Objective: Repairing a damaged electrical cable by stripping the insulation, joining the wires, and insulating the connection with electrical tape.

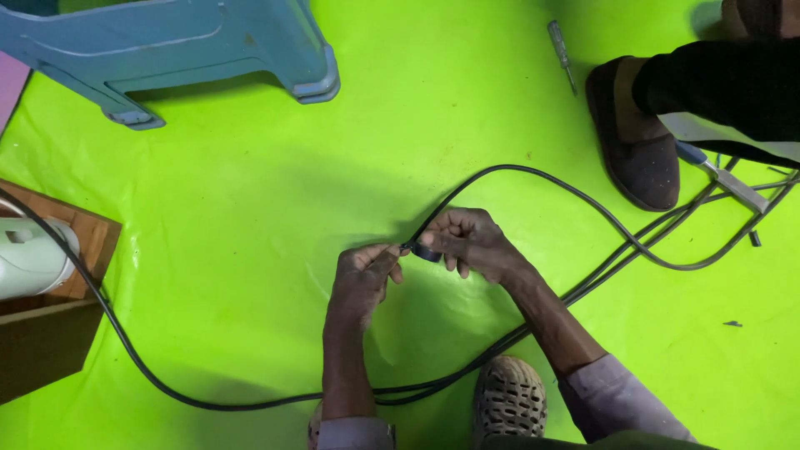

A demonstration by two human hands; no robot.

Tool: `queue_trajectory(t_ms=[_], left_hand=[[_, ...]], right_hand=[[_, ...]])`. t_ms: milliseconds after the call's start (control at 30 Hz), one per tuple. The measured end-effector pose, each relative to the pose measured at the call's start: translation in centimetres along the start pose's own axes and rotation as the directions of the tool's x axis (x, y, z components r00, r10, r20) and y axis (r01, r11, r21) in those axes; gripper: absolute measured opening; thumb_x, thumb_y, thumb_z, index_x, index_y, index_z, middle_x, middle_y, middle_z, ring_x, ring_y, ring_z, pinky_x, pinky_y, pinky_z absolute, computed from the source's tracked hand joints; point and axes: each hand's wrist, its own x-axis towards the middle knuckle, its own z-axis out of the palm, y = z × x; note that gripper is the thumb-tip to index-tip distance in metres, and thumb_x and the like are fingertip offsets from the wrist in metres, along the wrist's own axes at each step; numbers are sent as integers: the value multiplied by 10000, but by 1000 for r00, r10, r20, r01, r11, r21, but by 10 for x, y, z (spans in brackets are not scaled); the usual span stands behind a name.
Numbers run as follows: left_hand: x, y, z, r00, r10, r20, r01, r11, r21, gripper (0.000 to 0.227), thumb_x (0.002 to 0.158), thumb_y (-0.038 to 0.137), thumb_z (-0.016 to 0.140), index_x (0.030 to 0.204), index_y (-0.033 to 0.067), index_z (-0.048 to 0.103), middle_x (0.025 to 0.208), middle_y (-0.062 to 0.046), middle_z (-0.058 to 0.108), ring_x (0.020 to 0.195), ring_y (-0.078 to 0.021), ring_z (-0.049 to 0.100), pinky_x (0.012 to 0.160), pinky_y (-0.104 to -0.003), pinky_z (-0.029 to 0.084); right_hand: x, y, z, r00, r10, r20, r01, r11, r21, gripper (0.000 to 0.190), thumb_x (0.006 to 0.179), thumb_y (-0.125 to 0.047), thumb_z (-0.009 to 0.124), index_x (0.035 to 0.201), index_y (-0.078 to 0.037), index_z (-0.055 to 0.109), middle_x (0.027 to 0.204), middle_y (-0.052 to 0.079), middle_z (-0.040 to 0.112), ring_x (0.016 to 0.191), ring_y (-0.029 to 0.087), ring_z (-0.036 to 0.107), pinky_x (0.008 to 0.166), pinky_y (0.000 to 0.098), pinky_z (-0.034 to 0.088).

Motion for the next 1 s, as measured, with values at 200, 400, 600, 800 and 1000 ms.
queue_trajectory(t_ms=[200,400,600,800,1000], left_hand=[[4,-6,1,999,47,-17,-46,996,70,260,981,113,619,1128,-66,737,596,-132,649,353,-57,377,356,-209,319],[0,2,7,992,128,19,-130,977,171,237,958,105,626,1036,-73,761,602,-160,657,449,-127,494,440,-258,391],[-5,14,9,981,191,34,-193,944,268,209,928,82,696,1070,-48,775,657,-188,710,537,-146,560,495,-276,453],[-8,20,11,969,244,35,-227,829,511,189,907,125,732,1057,36,804,801,-193,756,679,-284,722,618,-364,553],[-5,14,22,968,243,-66,-129,703,699,167,909,221,740,1026,124,810,852,-97,766,784,-273,747,758,-388,580]], right_hand=[[0,-40,22,990,90,109,-51,948,-314,119,875,-47,738,896,69,757,602,142,671,391,81,486,291,171,371],[-7,-33,19,996,81,-47,-92,923,-374,156,837,-93,760,708,-6,745,493,98,612,412,99,464,395,221,341],[-3,-34,18,989,116,-87,-134,960,-244,147,903,-52,739,808,59,723,499,149,610,304,122,416,289,206,336],[-8,-76,34,953,243,-180,-260,963,-77,218,884,-64,755,998,108,685,520,182,569,331,85,432,232,148,288],[-6,-86,41,957,238,-163,-259,958,-124,212,813,32,759,995,117,694,526,210,587,338,105,454,235,145,300]])
